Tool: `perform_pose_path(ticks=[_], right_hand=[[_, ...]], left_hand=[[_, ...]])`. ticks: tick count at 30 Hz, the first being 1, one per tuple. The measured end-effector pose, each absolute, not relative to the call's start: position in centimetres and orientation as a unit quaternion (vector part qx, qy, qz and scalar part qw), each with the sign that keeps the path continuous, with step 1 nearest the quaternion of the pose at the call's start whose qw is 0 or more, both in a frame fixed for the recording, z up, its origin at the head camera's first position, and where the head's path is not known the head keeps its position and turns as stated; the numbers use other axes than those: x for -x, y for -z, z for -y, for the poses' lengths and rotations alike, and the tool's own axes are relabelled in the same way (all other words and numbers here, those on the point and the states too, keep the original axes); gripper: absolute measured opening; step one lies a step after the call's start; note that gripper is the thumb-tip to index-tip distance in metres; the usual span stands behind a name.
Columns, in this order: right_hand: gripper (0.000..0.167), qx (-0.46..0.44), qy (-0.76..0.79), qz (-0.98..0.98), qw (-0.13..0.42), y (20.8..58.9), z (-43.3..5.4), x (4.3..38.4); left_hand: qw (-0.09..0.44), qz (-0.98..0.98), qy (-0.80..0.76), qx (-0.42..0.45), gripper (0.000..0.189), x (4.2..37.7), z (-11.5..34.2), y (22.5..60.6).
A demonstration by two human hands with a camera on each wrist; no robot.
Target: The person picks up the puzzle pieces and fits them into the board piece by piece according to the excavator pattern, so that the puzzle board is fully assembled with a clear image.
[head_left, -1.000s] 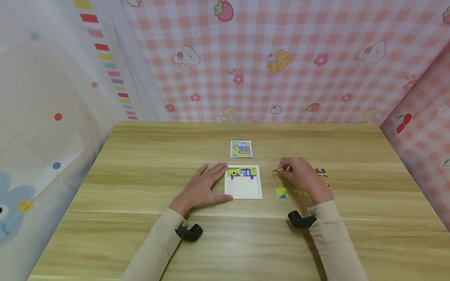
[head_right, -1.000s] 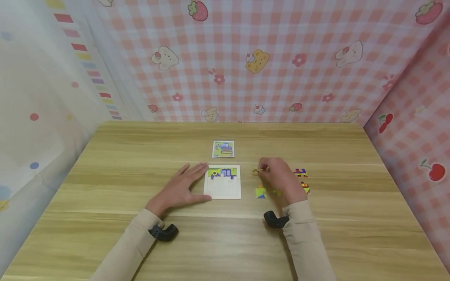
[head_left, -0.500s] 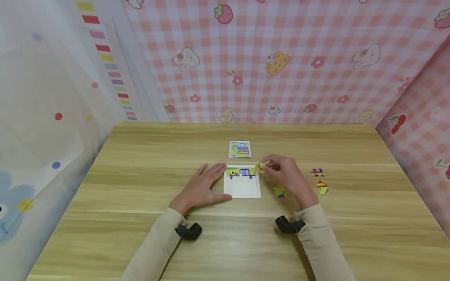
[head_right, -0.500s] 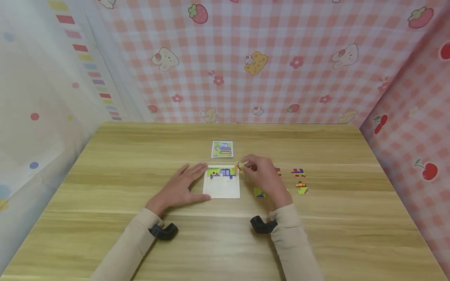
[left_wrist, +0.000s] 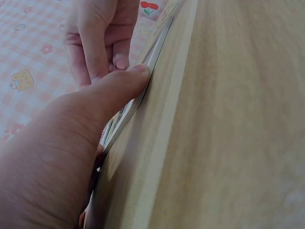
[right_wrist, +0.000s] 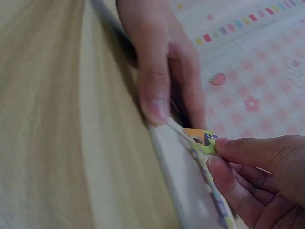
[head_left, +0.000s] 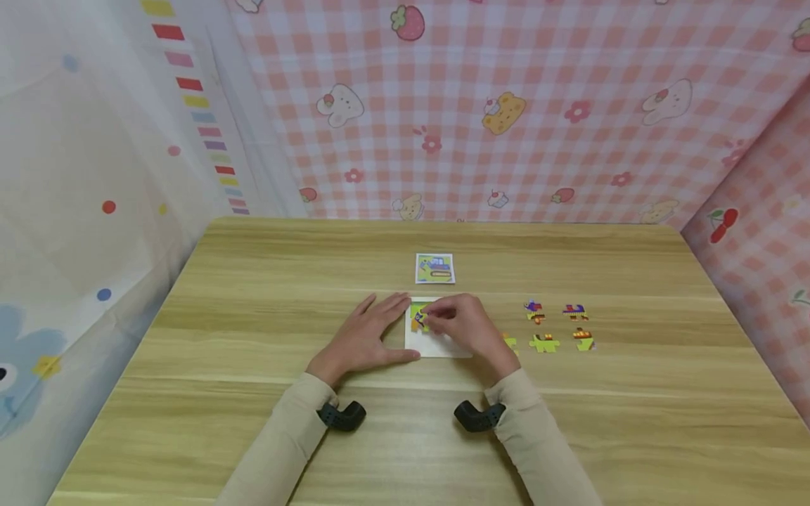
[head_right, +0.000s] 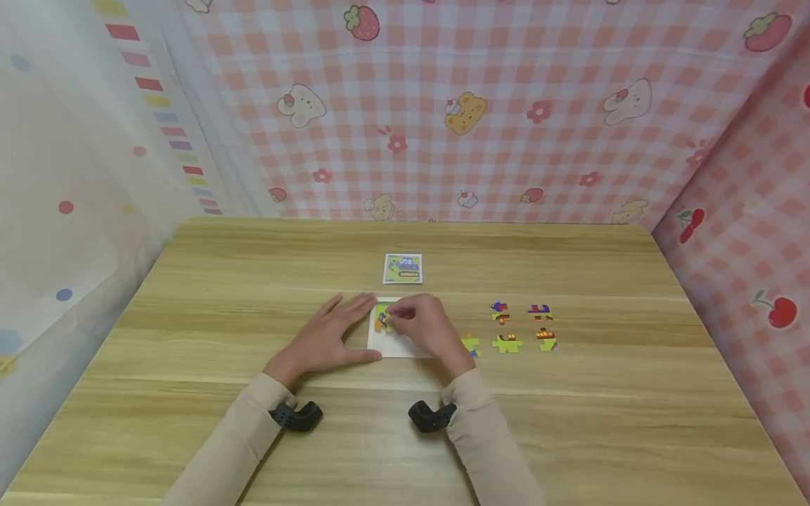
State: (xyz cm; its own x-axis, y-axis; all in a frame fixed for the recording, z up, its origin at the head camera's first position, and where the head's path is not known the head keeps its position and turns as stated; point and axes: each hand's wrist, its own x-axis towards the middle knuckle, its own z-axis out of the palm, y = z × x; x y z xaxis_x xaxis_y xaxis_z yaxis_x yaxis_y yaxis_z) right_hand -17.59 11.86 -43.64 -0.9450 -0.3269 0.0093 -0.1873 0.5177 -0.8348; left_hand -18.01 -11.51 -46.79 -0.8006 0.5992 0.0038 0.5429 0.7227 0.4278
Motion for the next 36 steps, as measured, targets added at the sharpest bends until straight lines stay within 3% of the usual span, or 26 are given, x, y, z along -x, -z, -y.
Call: perform_pose_path(ticks=[15, 36], right_hand=[[0.015, 0.181, 0.415, -0.891, 0.026, 45.2, -11.3, 17.6], [0.016, 0.225, 0.386, -0.894, 0.022, 45.2, -10.9, 17.6]], left_hand=[[0.065, -0.924, -0.204, -0.317, 0.106, 18.1, 11.4, 47.3], [0.056, -0.922, -0.214, -0.318, 0.105, 18.2, 11.6, 47.2]])
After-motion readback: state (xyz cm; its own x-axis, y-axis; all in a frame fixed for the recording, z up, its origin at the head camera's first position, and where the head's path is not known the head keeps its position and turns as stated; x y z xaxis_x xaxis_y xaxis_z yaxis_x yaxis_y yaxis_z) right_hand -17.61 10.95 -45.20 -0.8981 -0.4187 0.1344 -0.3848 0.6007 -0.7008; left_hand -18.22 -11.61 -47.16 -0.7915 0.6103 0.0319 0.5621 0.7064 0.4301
